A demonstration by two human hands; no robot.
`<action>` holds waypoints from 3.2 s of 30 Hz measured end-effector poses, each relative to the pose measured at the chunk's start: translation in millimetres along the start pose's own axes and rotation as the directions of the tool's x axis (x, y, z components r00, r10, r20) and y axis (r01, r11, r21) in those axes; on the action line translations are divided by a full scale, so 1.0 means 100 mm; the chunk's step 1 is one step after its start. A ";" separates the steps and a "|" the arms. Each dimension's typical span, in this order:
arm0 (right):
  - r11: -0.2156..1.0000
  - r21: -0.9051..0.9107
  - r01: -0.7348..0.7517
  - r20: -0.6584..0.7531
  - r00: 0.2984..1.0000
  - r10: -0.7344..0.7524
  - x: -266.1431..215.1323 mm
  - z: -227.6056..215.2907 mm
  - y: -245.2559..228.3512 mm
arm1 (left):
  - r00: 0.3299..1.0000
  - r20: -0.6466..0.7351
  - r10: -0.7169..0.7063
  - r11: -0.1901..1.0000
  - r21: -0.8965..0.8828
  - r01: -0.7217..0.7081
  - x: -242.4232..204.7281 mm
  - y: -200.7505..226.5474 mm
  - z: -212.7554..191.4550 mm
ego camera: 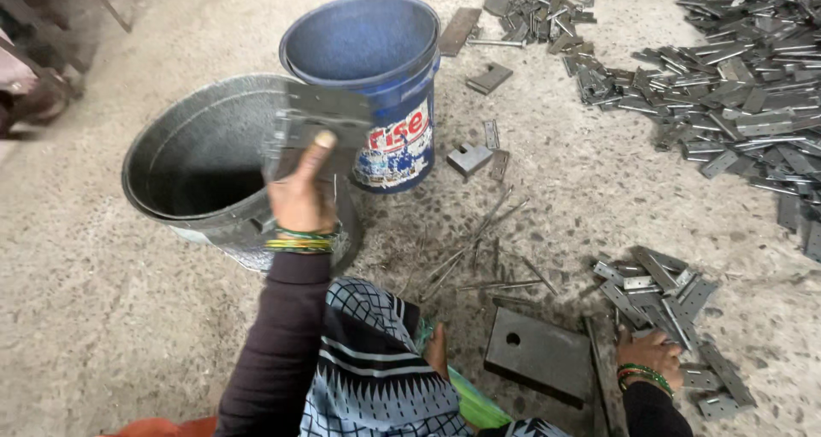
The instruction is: The person sits on the floor and assembles metal brackets by inserting pins into holes and striking them with a hammer. The person repeatedly picks up brackets, aligns pins, and hammers them into place, then sets the finished pieces aside.
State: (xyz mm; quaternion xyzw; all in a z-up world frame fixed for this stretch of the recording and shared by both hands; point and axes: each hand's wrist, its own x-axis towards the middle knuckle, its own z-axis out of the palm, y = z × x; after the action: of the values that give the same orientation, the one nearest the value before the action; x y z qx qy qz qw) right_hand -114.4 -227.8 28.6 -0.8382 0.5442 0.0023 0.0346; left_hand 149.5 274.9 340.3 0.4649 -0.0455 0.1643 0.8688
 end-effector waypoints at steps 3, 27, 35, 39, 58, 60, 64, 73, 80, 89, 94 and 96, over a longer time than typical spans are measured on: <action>0.998 0.022 -0.056 0.009 0.998 0.056 0.02 0.08 -0.17 | 0.854 0.221 0.471 0.801 0.299 -0.519 0.29 0.64 -0.07; 0.160 0.984 -0.082 0.129 0.943 -0.306 -0.39 0.16 -0.15 | 0.439 0.334 -0.834 0.449 0.874 0.189 -2.54 -3.68 0.14; 0.875 0.461 0.148 0.347 0.877 -0.332 -0.97 0.35 -0.34 | 0.451 0.242 -0.859 0.484 0.670 0.563 -2.53 -3.24 0.22; 0.757 0.550 0.353 -0.051 0.919 -0.391 -1.00 0.27 -0.28 | 0.417 0.254 -0.873 0.461 0.709 0.534 -2.56 -3.21 0.24; 0.434 0.888 0.150 0.134 0.820 -0.557 -1.18 -0.16 -0.50 | 0.367 0.434 -0.823 0.567 0.584 0.581 -2.78 -3.58 -0.03; 0.322 0.945 0.048 0.162 0.789 -0.593 -1.02 -0.10 -0.43 | 0.315 0.428 -0.847 0.510 0.487 0.710 -2.77 -3.50 0.03; 0.811 0.544 0.218 0.414 0.771 -0.484 -0.52 -0.10 -0.27 | 0.160 0.399 -0.903 0.250 0.185 0.950 -2.58 -3.16 0.24; 0.967 -0.127 0.220 0.044 0.975 -0.216 0.18 0.09 0.15 | 0.226 0.395 -0.891 0.298 0.132 0.945 -2.42 -3.00 0.39; 0.877 0.473 -0.088 0.324 0.943 -0.080 -0.45 0.20 0.24 | 0.196 0.113 -0.974 0.217 0.228 0.949 -2.52 -3.31 0.23; 0.846 0.533 0.008 0.297 0.934 -0.196 -0.99 0.06 -0.21 | 0.351 0.046 -0.935 0.330 0.471 0.818 -2.53 -3.37 0.21; 0.707 0.681 -0.189 0.488 0.837 -0.247 -0.99 0.05 -0.30 | 0.372 0.137 -0.918 0.375 0.604 0.703 -2.58 -3.44 0.15; 0.552 0.834 -0.012 0.316 0.830 -0.459 -1.07 0.03 -0.27 | 0.377 0.167 -0.911 0.385 0.672 0.633 -2.60 -3.45 0.15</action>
State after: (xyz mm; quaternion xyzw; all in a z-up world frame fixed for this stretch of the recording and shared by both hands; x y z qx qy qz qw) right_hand -133.4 -119.4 31.2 -0.7615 0.3390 -0.0323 0.5514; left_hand 18.6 21.8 15.2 0.6584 0.0021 -0.4087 0.6320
